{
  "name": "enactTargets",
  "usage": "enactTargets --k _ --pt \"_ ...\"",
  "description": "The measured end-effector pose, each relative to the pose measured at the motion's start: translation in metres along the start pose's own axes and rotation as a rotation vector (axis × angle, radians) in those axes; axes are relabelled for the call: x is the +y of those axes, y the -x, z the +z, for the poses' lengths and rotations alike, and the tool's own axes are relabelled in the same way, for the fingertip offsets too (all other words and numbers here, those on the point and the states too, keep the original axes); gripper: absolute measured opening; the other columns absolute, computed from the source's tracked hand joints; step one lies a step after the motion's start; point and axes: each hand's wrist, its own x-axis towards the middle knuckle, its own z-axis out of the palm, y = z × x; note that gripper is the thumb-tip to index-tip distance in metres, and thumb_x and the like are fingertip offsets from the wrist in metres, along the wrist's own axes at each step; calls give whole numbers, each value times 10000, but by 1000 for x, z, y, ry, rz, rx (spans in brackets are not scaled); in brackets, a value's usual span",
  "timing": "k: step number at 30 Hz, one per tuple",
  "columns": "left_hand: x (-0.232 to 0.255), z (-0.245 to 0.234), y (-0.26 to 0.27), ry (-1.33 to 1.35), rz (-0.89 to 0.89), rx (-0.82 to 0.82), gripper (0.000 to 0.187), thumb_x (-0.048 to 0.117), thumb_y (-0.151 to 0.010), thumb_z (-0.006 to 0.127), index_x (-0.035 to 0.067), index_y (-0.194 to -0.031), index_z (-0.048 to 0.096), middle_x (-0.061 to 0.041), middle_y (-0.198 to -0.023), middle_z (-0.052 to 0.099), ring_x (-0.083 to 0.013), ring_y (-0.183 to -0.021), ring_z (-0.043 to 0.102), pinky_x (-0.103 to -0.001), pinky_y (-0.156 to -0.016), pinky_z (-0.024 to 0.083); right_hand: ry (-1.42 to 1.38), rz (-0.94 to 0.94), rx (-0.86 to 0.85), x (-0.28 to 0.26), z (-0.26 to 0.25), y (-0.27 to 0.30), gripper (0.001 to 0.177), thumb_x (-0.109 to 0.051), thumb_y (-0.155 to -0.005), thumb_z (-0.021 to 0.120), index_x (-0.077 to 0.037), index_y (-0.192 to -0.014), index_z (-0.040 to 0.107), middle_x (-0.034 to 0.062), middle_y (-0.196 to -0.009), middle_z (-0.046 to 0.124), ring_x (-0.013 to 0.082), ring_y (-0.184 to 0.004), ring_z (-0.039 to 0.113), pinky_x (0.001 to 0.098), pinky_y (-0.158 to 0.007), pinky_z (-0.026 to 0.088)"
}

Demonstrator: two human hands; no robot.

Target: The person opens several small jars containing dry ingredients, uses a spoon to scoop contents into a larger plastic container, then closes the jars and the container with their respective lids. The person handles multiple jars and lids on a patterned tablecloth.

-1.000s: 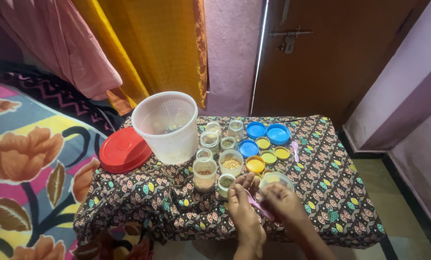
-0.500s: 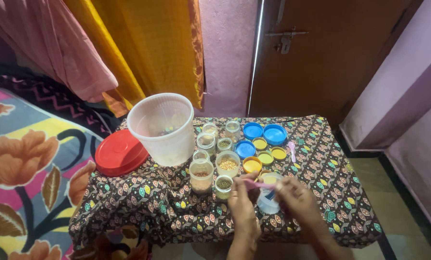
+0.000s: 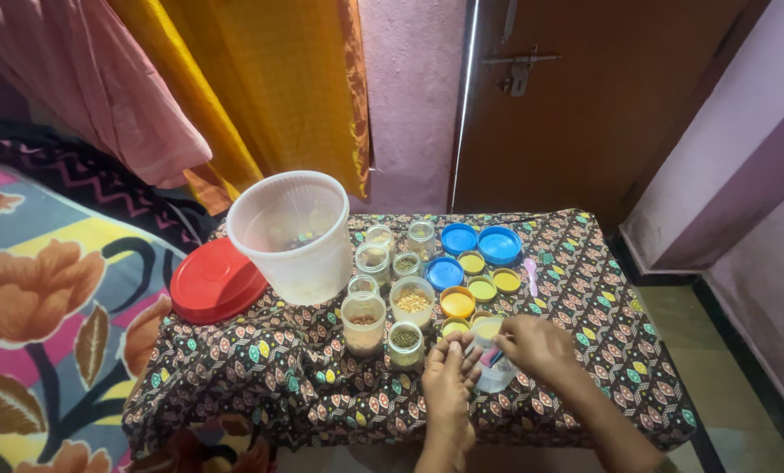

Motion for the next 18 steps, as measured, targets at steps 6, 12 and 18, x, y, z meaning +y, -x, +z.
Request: enactTargets --k 6,12,18 --pt "-10 -8 -8 -16 -17 56 279 217 -1006 554 94 -1248 618 -62 -1184 732 -158 -1001 708 -285 -821 554 -6 34 0 7 10 -12 271 -465 -913 648 -294 -1076 781 -18 -1033 773 188 -897 739 381 -798 582" --pt "-13 -2 -19 -57 35 48 273 197 -1003 553 65 -1230 630 -76 -1187 732 -166 -1042 717 -317 -890 567 -186 252 81 67 15 -78 318 -508 -975 611 -281 -1157 740 -5 -1043 789 195 -903 759 397 -790 601" --pt "-1 25 -6 -487 251 -77 290 149 -982 596 57 -1247 671 -80 -1162 747 -136 -1023 707 -279 -908 590 -204 196 185 133 76 -157 303 -413 -916 660 -320 -1191 746 31 -1101 778 259 -962 761 423 -829 605"
